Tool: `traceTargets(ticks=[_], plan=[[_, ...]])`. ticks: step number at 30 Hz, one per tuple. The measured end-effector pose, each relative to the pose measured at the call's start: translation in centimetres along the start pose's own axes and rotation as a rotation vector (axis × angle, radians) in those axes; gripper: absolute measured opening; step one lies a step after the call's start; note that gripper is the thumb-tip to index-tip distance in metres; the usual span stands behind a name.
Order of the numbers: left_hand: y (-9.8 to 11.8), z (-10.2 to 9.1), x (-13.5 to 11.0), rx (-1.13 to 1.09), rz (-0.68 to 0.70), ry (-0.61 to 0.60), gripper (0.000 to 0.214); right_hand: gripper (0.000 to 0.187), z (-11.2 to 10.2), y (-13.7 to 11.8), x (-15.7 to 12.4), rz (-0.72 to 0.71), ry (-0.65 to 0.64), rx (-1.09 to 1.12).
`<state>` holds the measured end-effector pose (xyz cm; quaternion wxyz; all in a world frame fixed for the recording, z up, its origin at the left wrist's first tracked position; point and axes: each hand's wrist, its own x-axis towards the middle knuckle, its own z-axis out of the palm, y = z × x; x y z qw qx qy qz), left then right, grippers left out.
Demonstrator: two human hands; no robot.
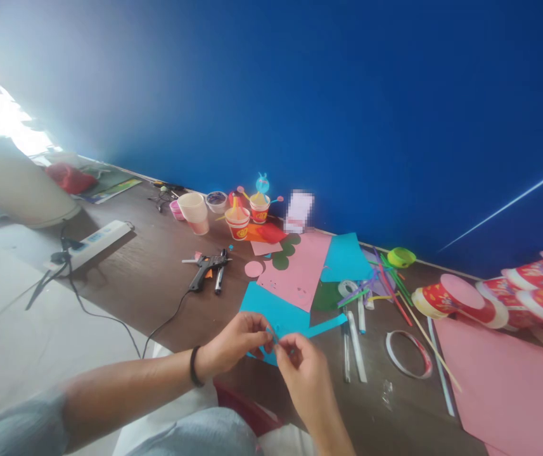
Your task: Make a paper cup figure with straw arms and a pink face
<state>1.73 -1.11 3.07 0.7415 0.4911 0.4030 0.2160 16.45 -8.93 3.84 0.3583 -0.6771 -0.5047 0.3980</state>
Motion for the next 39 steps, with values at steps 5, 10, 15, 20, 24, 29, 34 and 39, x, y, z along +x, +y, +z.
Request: traceTargets(ticks=[5,10,15,20,24,29,34,39], plan=[[0.2,0.1,-0.1,-0.069,-0.010,0.000,0.018,0.029,1.6,0.5,0.2,-0.005,0.058,0.166],[-0.1,0.4,-0.4,-0.299,-0.062,-0.030,0.026,0.034,3.1,1.4,0.0,0.074,0.225,0.369],[-1.1,1.1,-0.4,-0.347,-0.113,0.018,0.026,0.036,4.2,1.9,-0.3,0.092,0.304,0.401],[-1.5,1.2,-0.2,-0.395,-0.157,0.036,0.028,0.036,4.2,1.9,-0.7,0.079,0.291,0.338],[-1.0,1.0,-0.2,-0.359,-0.167,0.076,0.027,0.030,2.6,2.6,-1.1,0.017,0.199,0.074],[-0.2,-0.1,-0.3,-0.228,-0.128,0.088,0.024,0.018,-0.3,4.8,-1.6,-0.123,0.157,-0.585],[0.0,-0.9,-0.3,-0.181,-0.108,0.050,0.021,0.018,-0.8,5.2,-1.6,-0.171,0.066,-0.881],[0.1,-1.4,-0.6,-0.159,-0.110,0.032,0.019,0.010,-0.8,4.9,-1.3,-0.158,0.035,-0.947]])
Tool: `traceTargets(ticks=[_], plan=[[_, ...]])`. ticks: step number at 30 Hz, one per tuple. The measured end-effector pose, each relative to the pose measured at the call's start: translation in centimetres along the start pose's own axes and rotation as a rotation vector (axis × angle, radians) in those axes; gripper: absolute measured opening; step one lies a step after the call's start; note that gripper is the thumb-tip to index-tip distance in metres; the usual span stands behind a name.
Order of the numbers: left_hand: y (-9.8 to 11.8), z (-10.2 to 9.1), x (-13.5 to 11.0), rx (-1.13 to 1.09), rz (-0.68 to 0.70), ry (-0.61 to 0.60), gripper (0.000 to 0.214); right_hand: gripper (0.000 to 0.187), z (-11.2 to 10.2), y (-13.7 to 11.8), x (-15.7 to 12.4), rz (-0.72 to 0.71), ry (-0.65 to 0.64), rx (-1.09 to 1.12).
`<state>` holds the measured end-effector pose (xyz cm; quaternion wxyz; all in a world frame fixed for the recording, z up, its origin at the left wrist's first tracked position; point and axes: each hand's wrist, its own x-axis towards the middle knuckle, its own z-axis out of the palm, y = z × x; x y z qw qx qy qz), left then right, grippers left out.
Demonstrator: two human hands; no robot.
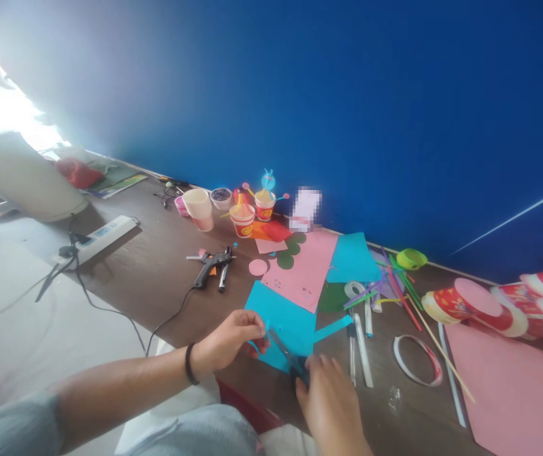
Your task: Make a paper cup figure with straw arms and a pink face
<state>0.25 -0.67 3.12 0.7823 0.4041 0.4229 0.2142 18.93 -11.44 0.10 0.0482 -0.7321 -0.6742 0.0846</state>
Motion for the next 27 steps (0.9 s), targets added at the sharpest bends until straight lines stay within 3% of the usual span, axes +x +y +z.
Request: traceTargets(ticks=[5,9,13,17,27], plan=[[0.4,-0.6,-0.2,0.075,0.023,0.007,0.020,0.008,-0.8,1.9,0.0,0.192,-0.072,0.247],[0.6,-0.9,-0.1,0.112,0.010,-0.020,0.018,0.016,-2.2,2.9,-0.4,0.259,-0.178,0.674],[0.7,-0.9,0.2,0.133,-0.016,-0.047,0.014,0.018,-3.1,2.2,-1.2,0.286,-0.201,1.045],[0.9,-0.9,0.4,0.178,-0.028,-0.085,0.010,0.025,-3.7,1.7,-1.4,0.315,-0.269,1.169],[1.2,-1.1,0.3,0.280,-0.010,-0.117,0.008,0.029,-4.4,1.8,-1.2,0.328,-0.353,1.232]])
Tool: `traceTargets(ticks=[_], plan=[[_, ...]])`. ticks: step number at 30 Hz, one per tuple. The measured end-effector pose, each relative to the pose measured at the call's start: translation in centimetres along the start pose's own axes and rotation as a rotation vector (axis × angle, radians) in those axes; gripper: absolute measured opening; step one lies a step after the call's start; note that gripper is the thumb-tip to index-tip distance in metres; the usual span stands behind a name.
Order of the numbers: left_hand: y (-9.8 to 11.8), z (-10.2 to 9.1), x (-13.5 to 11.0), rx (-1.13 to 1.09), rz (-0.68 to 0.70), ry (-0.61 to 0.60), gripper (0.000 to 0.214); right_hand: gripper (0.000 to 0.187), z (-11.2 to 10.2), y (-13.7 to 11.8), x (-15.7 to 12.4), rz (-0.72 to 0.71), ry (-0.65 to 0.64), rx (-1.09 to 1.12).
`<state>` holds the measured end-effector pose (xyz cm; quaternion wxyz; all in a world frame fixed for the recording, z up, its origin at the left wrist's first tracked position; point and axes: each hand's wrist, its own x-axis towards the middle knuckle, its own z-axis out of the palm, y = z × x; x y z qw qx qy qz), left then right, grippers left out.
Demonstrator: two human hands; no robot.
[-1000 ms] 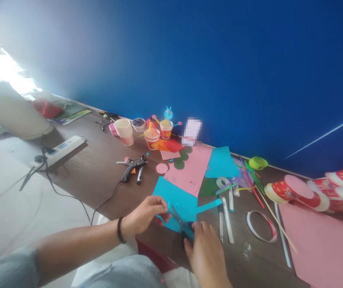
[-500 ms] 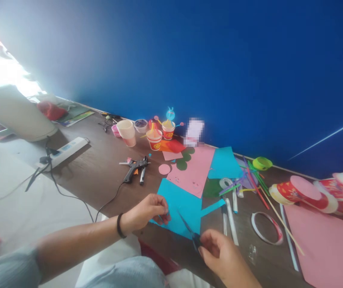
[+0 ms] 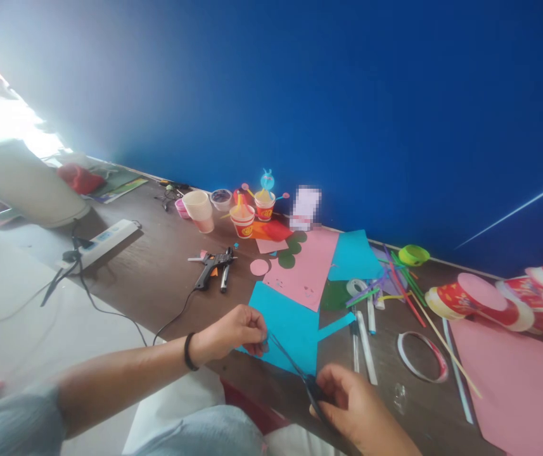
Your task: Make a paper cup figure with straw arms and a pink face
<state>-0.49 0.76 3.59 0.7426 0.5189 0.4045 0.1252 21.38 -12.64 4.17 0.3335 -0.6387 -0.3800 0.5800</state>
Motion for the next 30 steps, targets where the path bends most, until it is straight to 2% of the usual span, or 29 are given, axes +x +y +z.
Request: traceTargets(ticks=[5,14,21,25,30], plan=[[0.0,0.0,-0.2,0.068,0.005,-0.032,0.011,0.029,-0.2,-0.6,0.2,0.036,-0.087,-0.088],[-0.4,-0.1,-0.1,0.086,0.008,-0.070,0.013,0.034,-0.3,0.0,0.2,0.046,-0.073,-0.133],[-0.5,-0.1,0.0,0.088,0.000,-0.079,0.013,0.028,0.0,0.6,0.2,-0.002,-0.034,-0.122],[-0.7,-0.2,-0.1,0.084,-0.003,-0.092,0.012,0.026,-0.3,1.8,0.5,-0.033,0.048,-0.145],[-0.8,-0.4,0.1,0.063,0.006,-0.016,0.011,0.024,-3.5,5.1,0.9,-0.025,0.249,-0.494]])
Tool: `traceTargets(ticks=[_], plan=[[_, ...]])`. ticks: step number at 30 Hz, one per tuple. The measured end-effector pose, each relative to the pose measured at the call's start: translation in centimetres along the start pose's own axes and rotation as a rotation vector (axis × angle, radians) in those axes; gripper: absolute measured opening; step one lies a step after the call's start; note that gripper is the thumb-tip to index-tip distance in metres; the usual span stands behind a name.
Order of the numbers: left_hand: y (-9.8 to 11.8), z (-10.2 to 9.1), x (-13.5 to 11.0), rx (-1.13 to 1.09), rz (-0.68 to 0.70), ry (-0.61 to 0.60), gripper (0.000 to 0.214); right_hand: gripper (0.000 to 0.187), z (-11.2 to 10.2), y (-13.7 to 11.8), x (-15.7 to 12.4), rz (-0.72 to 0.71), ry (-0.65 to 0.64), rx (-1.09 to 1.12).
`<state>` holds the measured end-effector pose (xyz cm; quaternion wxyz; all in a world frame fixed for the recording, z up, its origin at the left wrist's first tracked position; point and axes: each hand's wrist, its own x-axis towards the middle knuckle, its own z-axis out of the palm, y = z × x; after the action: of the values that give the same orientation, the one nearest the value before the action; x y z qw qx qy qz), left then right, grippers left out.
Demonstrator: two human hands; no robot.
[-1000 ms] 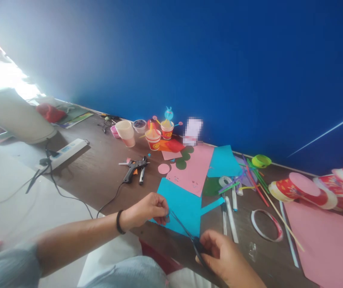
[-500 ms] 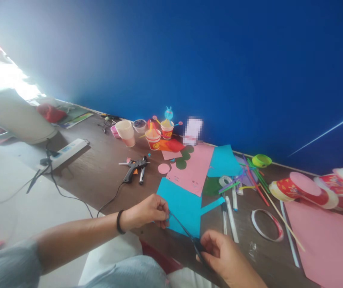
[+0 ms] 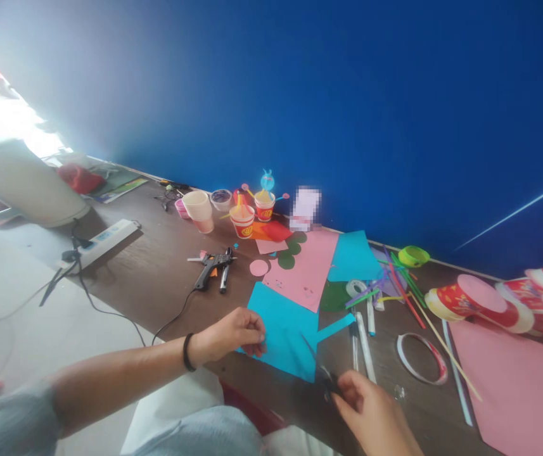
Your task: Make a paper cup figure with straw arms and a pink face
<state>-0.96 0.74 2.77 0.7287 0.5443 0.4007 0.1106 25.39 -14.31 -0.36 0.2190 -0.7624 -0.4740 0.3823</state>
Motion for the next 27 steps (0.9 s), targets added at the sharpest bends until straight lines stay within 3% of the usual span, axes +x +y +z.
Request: traceTargets(ticks=[4,8,12,17,20,23,25,27], plan=[[-0.7,-0.7,0.7,-0.029,0.003,0.103,0.016,0.033,-1.2,3.6,0.0,0.115,0.189,-0.332],[-1.6,-1.3,1.5,-0.072,0.002,0.139,0.020,0.033,-1.5,4.7,-0.7,0.134,0.254,-0.559],[-1.6,-1.4,1.9,-0.116,-0.023,0.152,0.022,0.032,-1.6,4.5,-0.6,0.052,0.242,-0.611],[-1.7,-1.6,2.3,-0.145,-0.051,0.187,0.025,0.016,-2.9,4.3,0.7,0.077,0.070,-0.630],[-2.0,-1.9,2.5,-0.176,-0.053,0.175,0.025,0.018,-3.3,2.7,1.1,0.036,0.066,-0.620],[-2.2,-2.0,2.6,-0.189,-0.040,0.163,0.025,0.030,-1.5,-0.8,1.3,-0.078,0.249,-0.553],[-2.2,-2.0,2.6,-0.192,-0.043,0.171,0.025,0.034,1.0,-3.4,1.6,-0.314,0.316,-0.504],[-2.1,-1.8,2.6,-0.186,-0.054,0.190,0.025,0.035,4.0,-5.5,2.1,-0.541,0.301,-0.466]])
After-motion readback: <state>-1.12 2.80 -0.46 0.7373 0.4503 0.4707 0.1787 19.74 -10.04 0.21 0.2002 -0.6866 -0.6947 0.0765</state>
